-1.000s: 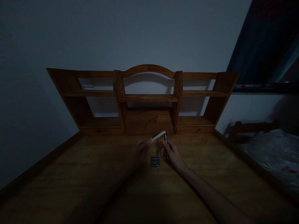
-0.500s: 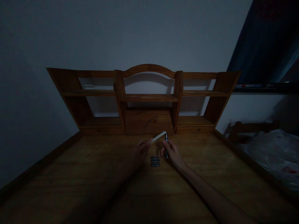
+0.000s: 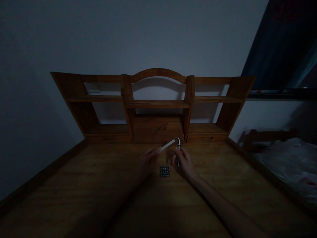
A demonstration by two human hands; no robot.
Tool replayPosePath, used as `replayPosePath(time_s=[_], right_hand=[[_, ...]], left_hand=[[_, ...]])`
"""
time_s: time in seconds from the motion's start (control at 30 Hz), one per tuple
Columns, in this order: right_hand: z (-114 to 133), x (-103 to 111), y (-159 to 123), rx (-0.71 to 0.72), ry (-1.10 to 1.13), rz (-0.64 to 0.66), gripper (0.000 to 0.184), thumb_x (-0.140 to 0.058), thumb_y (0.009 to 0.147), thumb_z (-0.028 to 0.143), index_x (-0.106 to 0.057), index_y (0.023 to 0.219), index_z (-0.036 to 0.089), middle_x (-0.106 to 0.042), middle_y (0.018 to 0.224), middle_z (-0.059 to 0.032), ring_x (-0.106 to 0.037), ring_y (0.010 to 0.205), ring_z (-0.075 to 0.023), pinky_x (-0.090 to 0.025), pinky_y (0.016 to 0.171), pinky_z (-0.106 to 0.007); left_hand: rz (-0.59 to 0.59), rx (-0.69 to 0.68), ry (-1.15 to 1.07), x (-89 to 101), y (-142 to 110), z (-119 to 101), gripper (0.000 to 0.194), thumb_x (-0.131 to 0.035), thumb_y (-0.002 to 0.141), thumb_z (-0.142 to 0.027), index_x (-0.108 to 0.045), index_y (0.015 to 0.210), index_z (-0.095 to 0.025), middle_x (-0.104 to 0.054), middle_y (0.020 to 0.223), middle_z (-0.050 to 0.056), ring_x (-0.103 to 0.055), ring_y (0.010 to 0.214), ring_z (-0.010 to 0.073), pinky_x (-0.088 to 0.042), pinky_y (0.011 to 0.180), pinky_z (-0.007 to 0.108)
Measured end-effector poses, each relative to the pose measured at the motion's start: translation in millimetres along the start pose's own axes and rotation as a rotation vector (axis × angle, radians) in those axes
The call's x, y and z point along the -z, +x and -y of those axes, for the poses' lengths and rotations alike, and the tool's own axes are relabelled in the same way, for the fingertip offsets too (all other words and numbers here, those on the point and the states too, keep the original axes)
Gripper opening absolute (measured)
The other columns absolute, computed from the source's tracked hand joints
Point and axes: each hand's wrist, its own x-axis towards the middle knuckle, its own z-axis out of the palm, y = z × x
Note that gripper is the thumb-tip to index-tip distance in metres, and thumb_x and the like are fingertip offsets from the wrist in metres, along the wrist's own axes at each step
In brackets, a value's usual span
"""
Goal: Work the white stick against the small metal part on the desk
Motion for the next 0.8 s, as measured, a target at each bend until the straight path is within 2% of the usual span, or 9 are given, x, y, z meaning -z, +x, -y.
replayPosePath(time_s=[0.2, 0.3, 0.6, 0.8], right_hand=[[1.9, -2.3, -4.1, -0.013, -0.054, 0.058, 0.043, -0.053, 0.088, 0.065, -0.051, 0.083, 0.022, -0.059, 0.052, 0.0041, -0.05, 0.045, -0.0118, -0.034, 0.046, -0.023], [1.1, -4.6, -5.6, -0.034, -0.047, 0.095, 0.045, -0.053, 0.087, 0.067, -0.052, 0.084, 0.022, -0.059, 0.052, 0.0043, -0.049, 0.044, -0.0118, -0.034, 0.045, -0.023], [4.6, -2.1, -1.0, -0.027, 0.096, 0.033, 0.046, -0.05, 0.088, 0.068, -0.053, 0.086, 0.022, -0.06, 0.052, 0.0027, -0.05, 0.044, -0.0127, -0.035, 0.046, -0.023], [4.7, -2.7, -3.6, -0.03, 0.047, 0.063, 0.044, -0.052, 0.089, 0.065, -0.052, 0.083, 0.022, -0.059, 0.053, 0.003, -0.051, 0.047, -0.0123, -0.036, 0.048, -0.023]], left_hand=[[-0.023, -0.071, 0.001, 5.0, 1.2, -5.8, 0.039, -0.042, 0.101, -0.031, -0.054, 0.138, -0.028, -0.059, 0.088, 0.003, -0.058, 0.073, 0.0122, -0.05, 0.067, 0.023], [-0.018, -0.058, 0.002, 5.2, 2.6, -7.7, 0.038, -0.041, 0.101, -0.031, -0.056, 0.136, -0.027, -0.057, 0.084, 0.002, -0.056, 0.07, 0.0119, -0.05, 0.064, 0.022], [0.0, -0.065, 0.029, 2.0, 2.2, -3.2, 0.038, -0.041, 0.101, -0.031, -0.056, 0.136, -0.028, -0.058, 0.085, 0.002, -0.056, 0.069, 0.0109, -0.049, 0.062, 0.021], [-0.026, -0.072, 0.008, 4.7, 0.6, -3.9, 0.04, -0.042, 0.101, -0.03, -0.052, 0.14, -0.028, -0.06, 0.091, 0.003, -0.058, 0.075, 0.0117, -0.052, 0.068, 0.023]])
